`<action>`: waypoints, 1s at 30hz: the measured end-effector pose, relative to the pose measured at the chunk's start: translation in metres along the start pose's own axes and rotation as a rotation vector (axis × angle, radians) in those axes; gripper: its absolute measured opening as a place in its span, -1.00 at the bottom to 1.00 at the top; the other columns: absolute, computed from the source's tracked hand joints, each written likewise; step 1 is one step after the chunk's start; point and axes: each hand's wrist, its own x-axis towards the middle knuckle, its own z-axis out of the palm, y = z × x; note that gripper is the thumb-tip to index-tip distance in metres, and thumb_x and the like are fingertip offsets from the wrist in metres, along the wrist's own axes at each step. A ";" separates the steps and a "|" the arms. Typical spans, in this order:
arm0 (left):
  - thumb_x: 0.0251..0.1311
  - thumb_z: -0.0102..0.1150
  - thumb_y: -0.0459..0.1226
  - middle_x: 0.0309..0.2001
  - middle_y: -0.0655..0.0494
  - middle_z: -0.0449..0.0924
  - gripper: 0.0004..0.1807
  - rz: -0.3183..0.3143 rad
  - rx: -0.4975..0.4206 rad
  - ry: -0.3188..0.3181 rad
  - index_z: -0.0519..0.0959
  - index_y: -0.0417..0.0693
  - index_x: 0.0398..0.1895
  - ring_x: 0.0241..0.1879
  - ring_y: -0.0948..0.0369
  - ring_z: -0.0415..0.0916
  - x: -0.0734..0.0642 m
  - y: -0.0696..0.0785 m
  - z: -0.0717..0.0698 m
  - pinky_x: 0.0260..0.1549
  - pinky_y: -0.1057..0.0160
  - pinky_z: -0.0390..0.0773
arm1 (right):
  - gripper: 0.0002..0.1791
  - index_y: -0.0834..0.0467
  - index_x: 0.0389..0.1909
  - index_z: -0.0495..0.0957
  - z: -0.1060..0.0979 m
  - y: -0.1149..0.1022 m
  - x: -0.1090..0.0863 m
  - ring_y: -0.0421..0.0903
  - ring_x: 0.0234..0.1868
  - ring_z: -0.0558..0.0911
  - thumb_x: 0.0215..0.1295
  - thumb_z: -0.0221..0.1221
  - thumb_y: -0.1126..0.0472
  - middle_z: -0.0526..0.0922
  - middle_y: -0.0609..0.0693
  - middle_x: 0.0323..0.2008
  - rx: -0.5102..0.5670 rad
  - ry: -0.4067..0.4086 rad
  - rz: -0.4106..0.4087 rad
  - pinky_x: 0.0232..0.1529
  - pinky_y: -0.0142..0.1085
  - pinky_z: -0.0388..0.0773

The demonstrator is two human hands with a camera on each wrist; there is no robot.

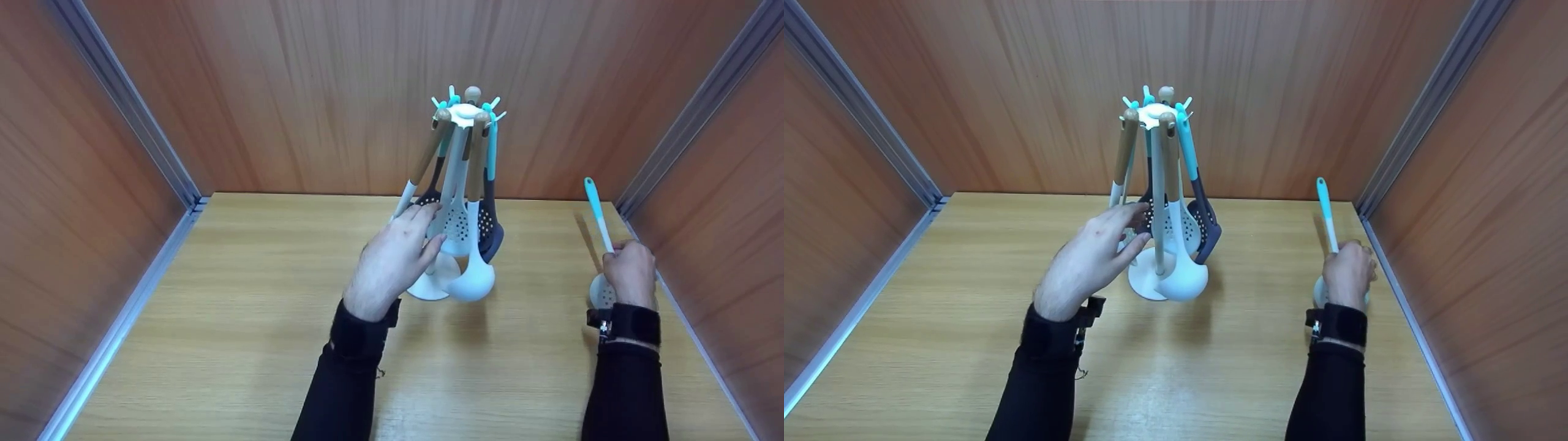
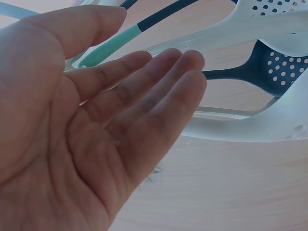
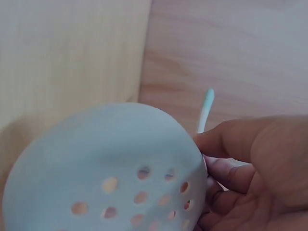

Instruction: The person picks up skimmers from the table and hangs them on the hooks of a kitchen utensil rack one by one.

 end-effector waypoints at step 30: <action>0.76 0.33 -0.15 0.44 -0.11 0.75 -0.48 0.060 -0.007 0.130 0.60 -0.12 0.63 0.18 0.00 0.89 -0.004 0.004 -0.006 0.02 0.06 0.96 | -0.45 0.46 0.62 0.45 -0.019 -0.076 -0.033 0.33 0.44 0.62 0.78 0.07 0.29 0.58 0.45 0.45 0.132 0.015 -0.105 0.21 -0.22 0.51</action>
